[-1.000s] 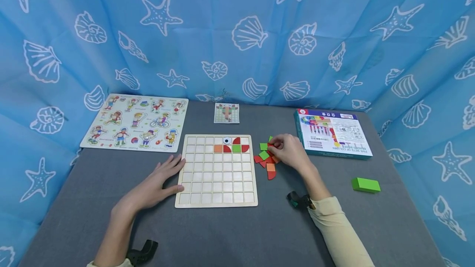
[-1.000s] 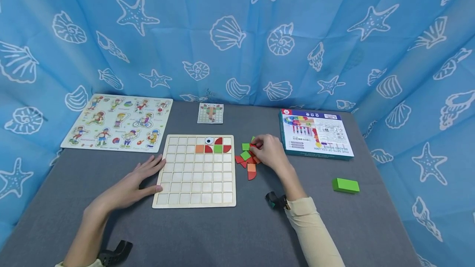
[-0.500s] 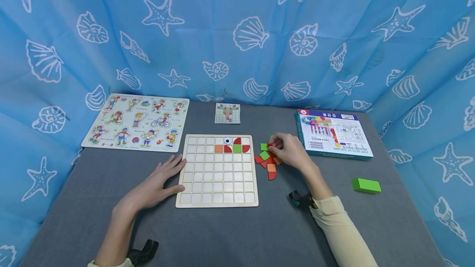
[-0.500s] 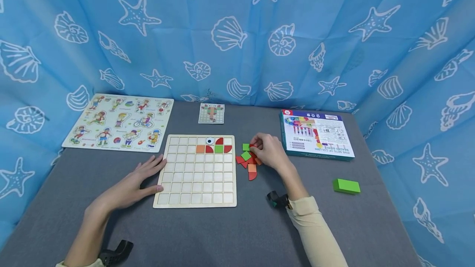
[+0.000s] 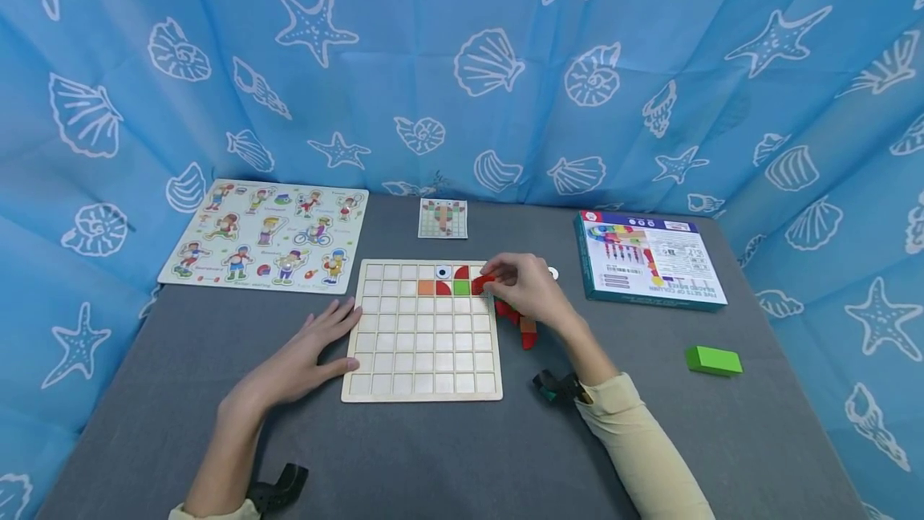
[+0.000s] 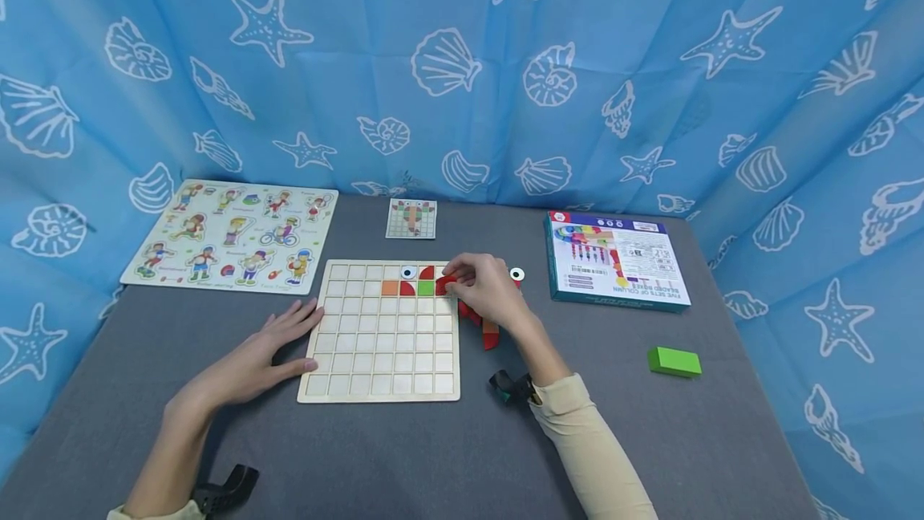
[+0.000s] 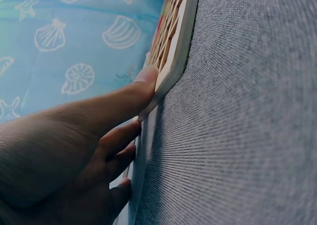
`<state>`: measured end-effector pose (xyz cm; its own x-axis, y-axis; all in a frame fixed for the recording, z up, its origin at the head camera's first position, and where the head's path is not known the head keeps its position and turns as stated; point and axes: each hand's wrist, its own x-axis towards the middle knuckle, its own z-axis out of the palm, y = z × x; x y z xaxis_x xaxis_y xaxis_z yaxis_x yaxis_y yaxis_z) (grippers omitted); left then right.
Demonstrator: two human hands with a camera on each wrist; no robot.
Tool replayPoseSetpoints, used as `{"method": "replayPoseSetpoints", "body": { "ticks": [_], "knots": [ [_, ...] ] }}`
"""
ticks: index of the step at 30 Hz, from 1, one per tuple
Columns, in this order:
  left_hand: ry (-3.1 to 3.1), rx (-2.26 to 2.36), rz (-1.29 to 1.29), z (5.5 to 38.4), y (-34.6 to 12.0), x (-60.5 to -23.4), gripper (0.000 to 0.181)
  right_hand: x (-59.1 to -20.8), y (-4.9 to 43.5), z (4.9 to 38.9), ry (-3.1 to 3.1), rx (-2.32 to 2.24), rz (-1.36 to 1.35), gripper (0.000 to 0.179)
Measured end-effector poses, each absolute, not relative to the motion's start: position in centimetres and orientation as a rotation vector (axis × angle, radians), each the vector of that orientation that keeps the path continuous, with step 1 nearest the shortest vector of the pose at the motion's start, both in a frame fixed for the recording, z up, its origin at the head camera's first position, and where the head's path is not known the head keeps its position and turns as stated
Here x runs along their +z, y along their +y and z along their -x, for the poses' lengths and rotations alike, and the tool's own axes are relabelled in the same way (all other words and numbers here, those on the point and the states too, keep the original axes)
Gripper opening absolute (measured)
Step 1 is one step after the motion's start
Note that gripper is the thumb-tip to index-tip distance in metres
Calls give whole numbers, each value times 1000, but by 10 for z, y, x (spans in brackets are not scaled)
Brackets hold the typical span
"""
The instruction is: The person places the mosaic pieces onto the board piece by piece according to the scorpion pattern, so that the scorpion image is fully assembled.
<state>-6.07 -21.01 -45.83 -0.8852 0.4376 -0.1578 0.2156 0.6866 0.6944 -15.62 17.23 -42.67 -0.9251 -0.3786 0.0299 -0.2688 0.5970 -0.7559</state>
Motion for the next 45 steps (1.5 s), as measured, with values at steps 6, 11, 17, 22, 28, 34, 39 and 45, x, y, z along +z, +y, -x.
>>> {"method": "replayPoseSetpoints", "body": {
  "ticks": [6, 11, 17, 22, 28, 34, 39, 45],
  "knots": [
    [2596, 998, -530, 61, -210, -458, 83, -430, 142, 162, 2599, -1310, 630, 18],
    [2596, 1001, -553, 61, -211, -459, 82, -433, 115, 167, 2581, -1284, 716, 17],
    [2609, 992, -569, 61, -212, -459, 81, -435, 89, 173, 2585, -1203, 753, 12],
    [2613, 986, -562, 61, -211, -459, 81, -437, 74, 178, 2590, -1113, 819, 11],
    [2614, 982, -552, 61, -211, -460, 82, -438, 64, 180, 2642, -996, 858, 10],
    [2627, 969, -545, 61, -210, -459, 82, -439, 59, 179, 2679, -902, 851, 9],
    [2629, 965, -542, 60, -210, -459, 82, -439, 59, 176, 2686, -871, 887, 10],
    [2637, 963, -549, 60, -209, -459, 82, -439, 63, 175, 2669, -868, 898, 14]
  ]
}}
